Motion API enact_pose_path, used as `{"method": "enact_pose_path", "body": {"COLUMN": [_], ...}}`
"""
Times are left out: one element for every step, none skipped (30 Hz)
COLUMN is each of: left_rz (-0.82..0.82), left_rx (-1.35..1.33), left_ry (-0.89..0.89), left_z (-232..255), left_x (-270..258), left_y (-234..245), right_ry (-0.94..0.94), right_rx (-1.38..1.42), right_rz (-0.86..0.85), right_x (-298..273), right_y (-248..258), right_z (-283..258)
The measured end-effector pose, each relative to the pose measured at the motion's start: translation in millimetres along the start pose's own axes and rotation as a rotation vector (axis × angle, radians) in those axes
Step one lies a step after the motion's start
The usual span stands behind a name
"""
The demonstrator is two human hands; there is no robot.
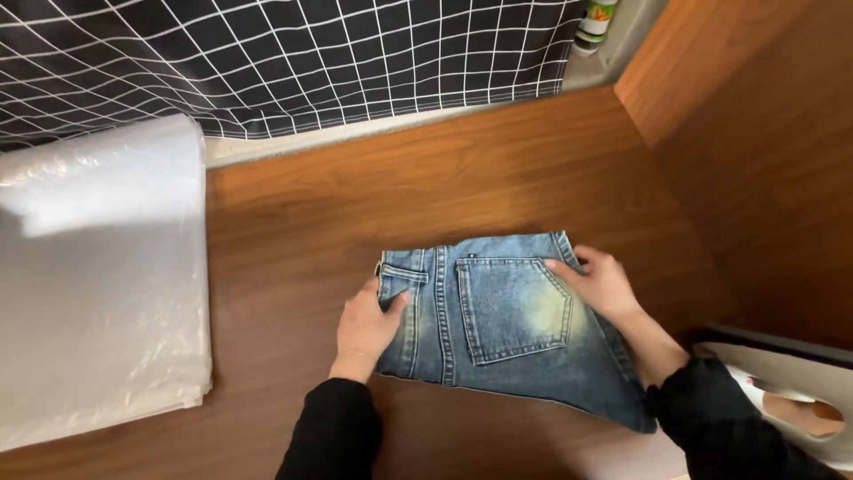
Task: A person irons a pair of denim shorts, folds them, places them in a plastic bag, and then packs them into a cardboard box for shipping.
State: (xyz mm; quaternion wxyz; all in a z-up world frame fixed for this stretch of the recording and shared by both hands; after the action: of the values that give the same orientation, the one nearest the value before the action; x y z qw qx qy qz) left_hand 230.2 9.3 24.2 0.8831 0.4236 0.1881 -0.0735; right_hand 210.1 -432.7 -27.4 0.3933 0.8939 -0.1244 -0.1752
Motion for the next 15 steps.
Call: {"method": "enact_pose_path", "body": {"left_rz": [0.036,0.031,0.243,0.455,0.453,0.544,0.629,0.624,0.582,0.54,0.532,0.527,0.521,0.514,0.563], "left_rx": [0.053,0.054,0.22,0.386,0.388,0.456,0.526,0.53,0.509,0.486,0.484,0.439,0.392,0.389,0.525], "left_ry": [0.025,0.03,-0.036,-0.102,-0.102,-0.243,-0.385,-0.385,-0.496,-0.606,-0.614,-0.654,-0.698,-0.709,-0.67], "left_z": [3,5,17,31,39,61,81,85,96,106,101,97,92,90,85], "left_x": [-4,-12,-21,-34,-47,-67,-91,-101,-115,-130,-125,-122,-120,-117,-112], "left_y": [5,-1,12,23,20,20,19,7,-10,-27,-42,-57,-73,-80,-85], "right_ry": [-0.021,-0.024,-0.01,0.004,0.002,0.093,0.181,0.176,0.368,0.559,0.55,0.605,0.66,0.65,0.741], "right_rx": [-0.004,-0.006,-0.037,-0.069,-0.068,-0.122,-0.175,-0.172,-0.105,-0.036,-0.038,-0.012,0.014,0.011,-0.17], "right_rz": [0.012,0.008,0.037,0.067,0.066,0.048,0.029,0.026,0.083,0.143,0.147,0.074,0.004,0.013,0.075], "right_x": [0,-6,-11,-16,-35,-54,-76,-97,-123,-153,-163,-175,-188,-191,-199], "right_y": [5,17,31,46,60,74,85,79,78,78,45,5,-36,-48,-61], "right_z": [0,-8,-18,-29,-42,-64,-84,-100,-132,-162,-164,-171,-176,-171,-175]}}
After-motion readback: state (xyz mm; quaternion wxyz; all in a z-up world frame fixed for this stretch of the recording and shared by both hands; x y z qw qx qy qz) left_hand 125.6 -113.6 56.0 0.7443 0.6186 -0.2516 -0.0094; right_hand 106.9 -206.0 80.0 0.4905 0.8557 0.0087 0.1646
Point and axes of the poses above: each hand's wrist, its own x-axis towards the middle knuckle, its own y-axis out of the back of the hand, z = x × y, the point moved 9 cm from there along x, towards the middle knuckle, and after that the axes turned 4 degrees about y, right-handed, at the moved point
